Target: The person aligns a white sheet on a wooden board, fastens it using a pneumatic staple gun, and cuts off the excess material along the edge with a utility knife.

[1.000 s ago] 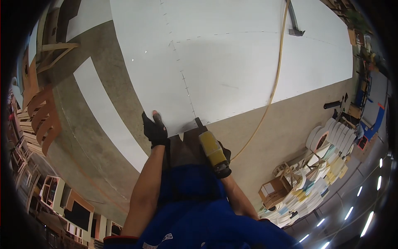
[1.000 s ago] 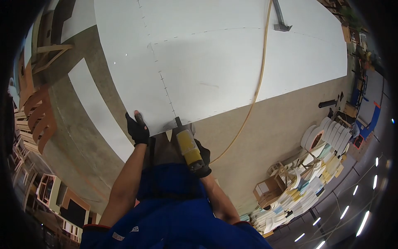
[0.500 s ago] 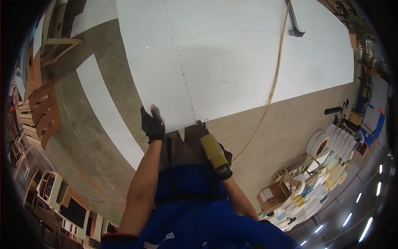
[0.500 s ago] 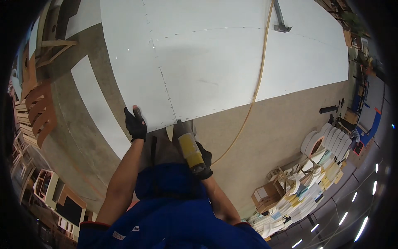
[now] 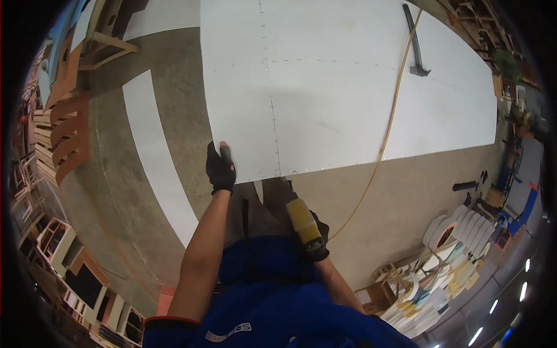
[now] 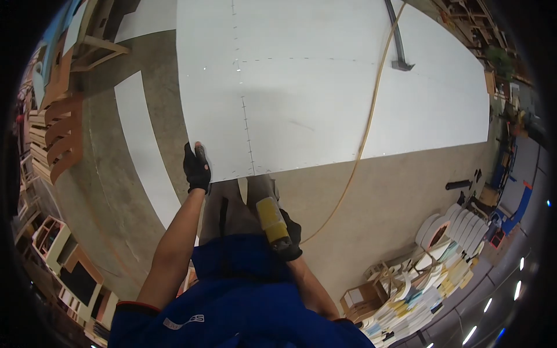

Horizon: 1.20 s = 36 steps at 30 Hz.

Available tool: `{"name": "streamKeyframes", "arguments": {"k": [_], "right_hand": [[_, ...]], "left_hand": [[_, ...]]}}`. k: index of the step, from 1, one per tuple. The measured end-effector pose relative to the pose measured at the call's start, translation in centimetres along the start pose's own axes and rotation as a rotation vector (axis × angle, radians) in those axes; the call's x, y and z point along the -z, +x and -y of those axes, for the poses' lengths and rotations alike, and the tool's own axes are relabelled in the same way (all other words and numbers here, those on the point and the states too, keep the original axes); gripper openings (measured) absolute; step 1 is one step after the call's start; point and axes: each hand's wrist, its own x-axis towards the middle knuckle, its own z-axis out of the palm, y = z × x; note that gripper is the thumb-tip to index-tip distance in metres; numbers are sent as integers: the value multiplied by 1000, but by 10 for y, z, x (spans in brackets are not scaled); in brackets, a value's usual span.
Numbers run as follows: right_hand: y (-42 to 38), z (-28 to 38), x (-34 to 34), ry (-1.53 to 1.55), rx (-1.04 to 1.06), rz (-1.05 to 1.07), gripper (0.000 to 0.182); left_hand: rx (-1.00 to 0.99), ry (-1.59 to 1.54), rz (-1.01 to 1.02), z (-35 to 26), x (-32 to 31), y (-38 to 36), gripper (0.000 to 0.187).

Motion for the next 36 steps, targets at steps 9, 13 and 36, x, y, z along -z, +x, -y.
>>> {"name": "streamKeyframes", "arguments": {"k": [9, 13, 36], "right_hand": [[-1, -54, -7, -66, 237, 40, 32], [11, -43, 2, -205, 488, -69, 16], [-57, 194, 82, 49, 602, -446, 40]], "left_hand": [[-564, 16, -207, 41, 8, 3, 21], [-310, -245, -414, 21, 15, -25, 18], [-1865, 58, 779, -90, 92, -117, 32]]}}
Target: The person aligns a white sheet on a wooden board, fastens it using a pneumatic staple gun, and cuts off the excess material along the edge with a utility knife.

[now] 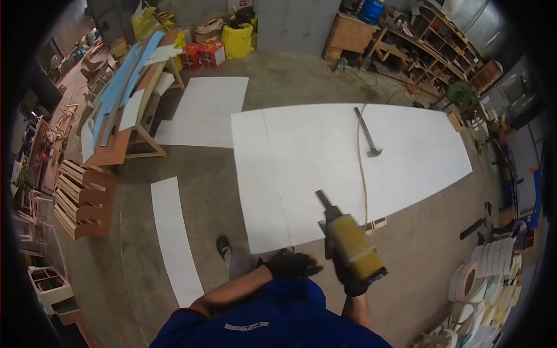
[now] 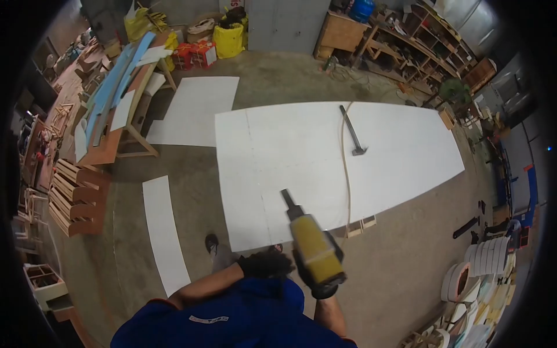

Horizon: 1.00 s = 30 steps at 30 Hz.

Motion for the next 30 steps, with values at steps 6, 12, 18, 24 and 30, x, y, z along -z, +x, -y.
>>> {"name": "streamKeyframes", "arguments": {"k": [6, 12, 18, 24, 30], "right_hand": [[27, 1, -59, -313, 0, 32, 20], [67, 42, -179, -72, -353, 40, 28], [107, 93, -261, 90, -378, -52, 26], [189, 97, -325, 67, -359, -137, 28], [337, 54, -393, -275, -407, -61, 34]], "left_hand": [[830, 62, 200, 20, 87, -139, 38], [1182, 102, 361, 45, 179, -358, 50], [1538, 14, 504, 91, 316, -461, 49], [1377, 65, 214, 230, 378, -475, 37], [1404, -443, -240, 399, 413, -473, 37]]}}
